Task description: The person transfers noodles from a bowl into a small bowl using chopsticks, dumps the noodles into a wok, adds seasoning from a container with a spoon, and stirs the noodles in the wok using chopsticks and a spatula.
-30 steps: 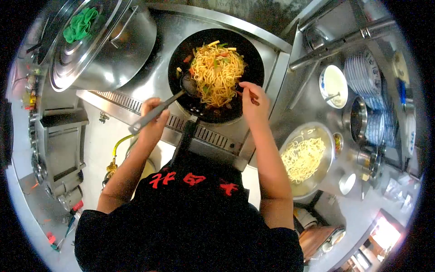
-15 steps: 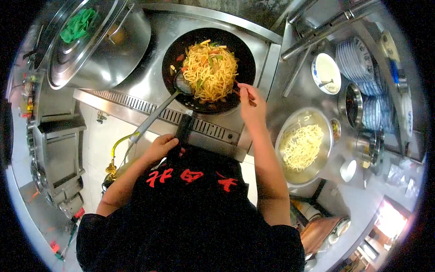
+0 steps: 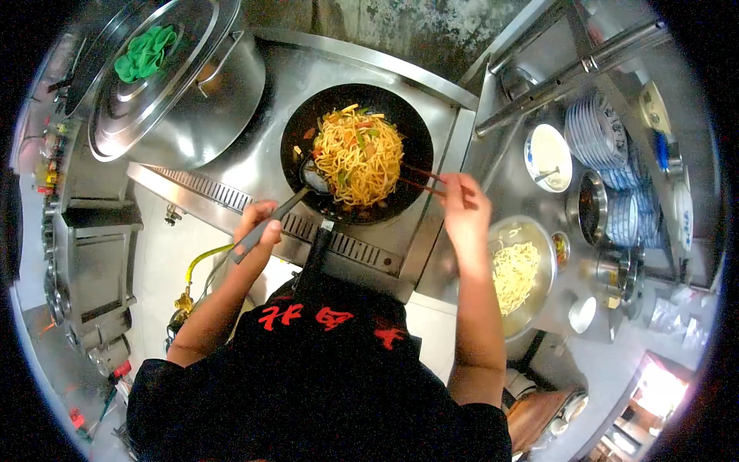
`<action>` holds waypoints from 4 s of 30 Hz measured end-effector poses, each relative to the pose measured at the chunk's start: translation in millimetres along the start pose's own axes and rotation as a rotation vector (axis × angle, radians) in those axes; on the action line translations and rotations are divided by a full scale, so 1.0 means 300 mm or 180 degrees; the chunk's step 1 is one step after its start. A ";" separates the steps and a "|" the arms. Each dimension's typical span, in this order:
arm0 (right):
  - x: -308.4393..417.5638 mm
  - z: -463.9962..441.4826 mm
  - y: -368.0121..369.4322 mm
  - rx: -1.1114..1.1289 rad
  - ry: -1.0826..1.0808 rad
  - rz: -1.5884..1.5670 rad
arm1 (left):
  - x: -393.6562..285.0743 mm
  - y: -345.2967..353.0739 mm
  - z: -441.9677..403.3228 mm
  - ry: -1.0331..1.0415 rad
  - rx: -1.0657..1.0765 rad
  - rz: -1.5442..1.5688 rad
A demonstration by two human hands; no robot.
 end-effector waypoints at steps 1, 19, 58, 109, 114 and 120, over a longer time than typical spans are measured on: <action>-0.015 -0.010 -0.007 0.0022 0.0085 0.0077 | 0.000 -0.010 -0.013 -0.0097 0.0028 0.0087; 0.258 0.133 0.382 0.2002 -0.1753 0.0322 | -0.329 -0.045 -0.037 0.0642 0.0202 -0.1494; -0.259 -0.326 0.276 -0.0361 0.0464 -0.1476 | -0.463 0.073 -0.268 0.1205 0.0298 -0.1599; 0.091 0.010 0.383 0.0423 -0.1612 0.0236 | -0.120 -0.035 -0.209 -0.0222 0.0276 0.0090; 0.048 0.024 0.395 0.1033 -0.1489 0.0697 | 0.104 -0.147 -0.246 -0.0636 -0.0037 0.0652; 0.092 0.096 0.385 0.0483 -0.2075 0.0427 | 0.047 -0.089 -0.232 -0.0579 -0.0035 0.0524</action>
Point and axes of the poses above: each hand's wrist, its own z-axis away from the middle knuckle, its own y-axis out of the palm, x = y × z, the point moved 10 cm from there along -z, towards the middle knuckle, and after that the axes turned 10 degrees about -y, right-handed, at the moved point
